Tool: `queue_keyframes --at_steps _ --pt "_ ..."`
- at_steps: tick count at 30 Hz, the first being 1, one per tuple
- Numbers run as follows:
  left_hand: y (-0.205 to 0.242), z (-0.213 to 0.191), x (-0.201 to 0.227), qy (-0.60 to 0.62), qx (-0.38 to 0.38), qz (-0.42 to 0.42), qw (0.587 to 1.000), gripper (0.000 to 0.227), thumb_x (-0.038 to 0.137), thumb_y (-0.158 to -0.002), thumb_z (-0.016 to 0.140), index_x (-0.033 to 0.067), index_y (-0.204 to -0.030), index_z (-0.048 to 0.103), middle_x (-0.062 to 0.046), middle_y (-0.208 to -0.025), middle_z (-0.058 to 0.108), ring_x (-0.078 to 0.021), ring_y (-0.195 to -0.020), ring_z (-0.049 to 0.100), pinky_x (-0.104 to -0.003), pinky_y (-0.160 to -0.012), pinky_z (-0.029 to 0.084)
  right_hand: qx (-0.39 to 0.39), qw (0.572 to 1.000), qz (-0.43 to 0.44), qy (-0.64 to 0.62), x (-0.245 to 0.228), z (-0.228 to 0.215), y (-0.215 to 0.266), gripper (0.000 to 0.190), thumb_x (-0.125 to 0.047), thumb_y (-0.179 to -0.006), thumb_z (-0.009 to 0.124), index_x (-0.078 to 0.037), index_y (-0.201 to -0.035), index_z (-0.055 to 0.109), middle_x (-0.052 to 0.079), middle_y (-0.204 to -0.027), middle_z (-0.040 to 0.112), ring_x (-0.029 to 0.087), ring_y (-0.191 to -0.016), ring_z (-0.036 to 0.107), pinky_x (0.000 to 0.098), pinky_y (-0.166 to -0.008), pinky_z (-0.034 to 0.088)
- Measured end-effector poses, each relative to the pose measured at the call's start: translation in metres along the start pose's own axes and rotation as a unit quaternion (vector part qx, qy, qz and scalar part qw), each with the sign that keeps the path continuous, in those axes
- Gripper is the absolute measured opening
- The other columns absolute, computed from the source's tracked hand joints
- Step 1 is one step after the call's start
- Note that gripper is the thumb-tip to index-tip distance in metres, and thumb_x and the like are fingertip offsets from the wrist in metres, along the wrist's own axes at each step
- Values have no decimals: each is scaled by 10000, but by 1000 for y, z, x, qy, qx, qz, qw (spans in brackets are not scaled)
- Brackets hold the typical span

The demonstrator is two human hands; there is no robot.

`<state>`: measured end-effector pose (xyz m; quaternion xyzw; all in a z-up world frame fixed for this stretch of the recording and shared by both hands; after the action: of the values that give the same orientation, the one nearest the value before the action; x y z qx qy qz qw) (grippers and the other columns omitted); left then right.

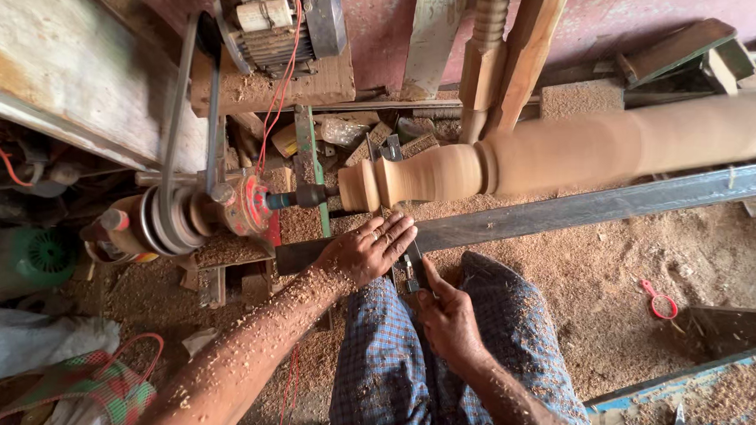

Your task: The person is shaping a cylindrical wooden piece mounted on a lathe using a chisel. They hold the tool against the spinning wood to carve grooves and smooth the surface, generating wood shavings.

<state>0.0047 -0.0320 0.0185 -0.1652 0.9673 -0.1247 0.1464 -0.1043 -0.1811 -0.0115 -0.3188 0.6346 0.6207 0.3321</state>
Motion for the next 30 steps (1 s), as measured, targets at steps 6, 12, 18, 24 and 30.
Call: queue_keyframes --at_steps 6,12,18,24,30 --pt "-2 0 -2 -5 -12 -13 1000 467 158 -1018 522 -24 -1448 538 -167 -1501 577 -289 -1424 517 -419 -1195 401 28 992 -77 -97 17 13 -10 615 -36 -995 541 -148 -1585 408 -33 -694 602 39 -496 438 223 -384 370" --pt "1 -2 3 -5 11 -41 999 531 162 -953 553 38 -1468 535 -111 -1520 559 -272 -1445 497 -404 -1217 406 60 979 -95 -170 33 39 -6 613 -17 -998 538 -153 -1585 423 -44 -697 532 55 -502 418 231 -389 356" --pt "9 7 14 -14 12 -2 1000 542 236 -991 534 32 -1492 517 -143 -1513 570 -269 -1402 528 -400 -1190 403 6 999 -13 -41 18 -9 8 586 -71 -989 528 -216 -1554 462 -27 -642 585 84 -397 388 259 -332 342" --pt "5 12 4 -59 27 -14 998 505 270 -1040 494 34 -1486 520 -149 -1509 567 -272 -1391 550 -401 -1201 383 -18 999 -15 -34 -8 -5 5 587 -129 -1027 540 -249 -1590 428 -54 -611 454 49 -421 354 239 -347 324" --pt "4 13 6 -55 3 -7 998 510 265 -1020 501 20 -1467 525 -153 -1489 573 -289 -1384 542 -435 -1204 377 -8 999 25 -39 -15 0 10 598 -131 -1012 518 -250 -1588 408 -53 -565 436 57 -387 328 242 -319 298"
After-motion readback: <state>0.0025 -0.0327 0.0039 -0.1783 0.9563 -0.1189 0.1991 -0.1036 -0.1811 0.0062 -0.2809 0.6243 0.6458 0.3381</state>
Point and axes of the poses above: each hand's wrist, its own y-axis away from the middle knuckle, its own z-axis out of the palm, x = y × z, the point moved 5 cm from there along -y, towards the middle knuckle
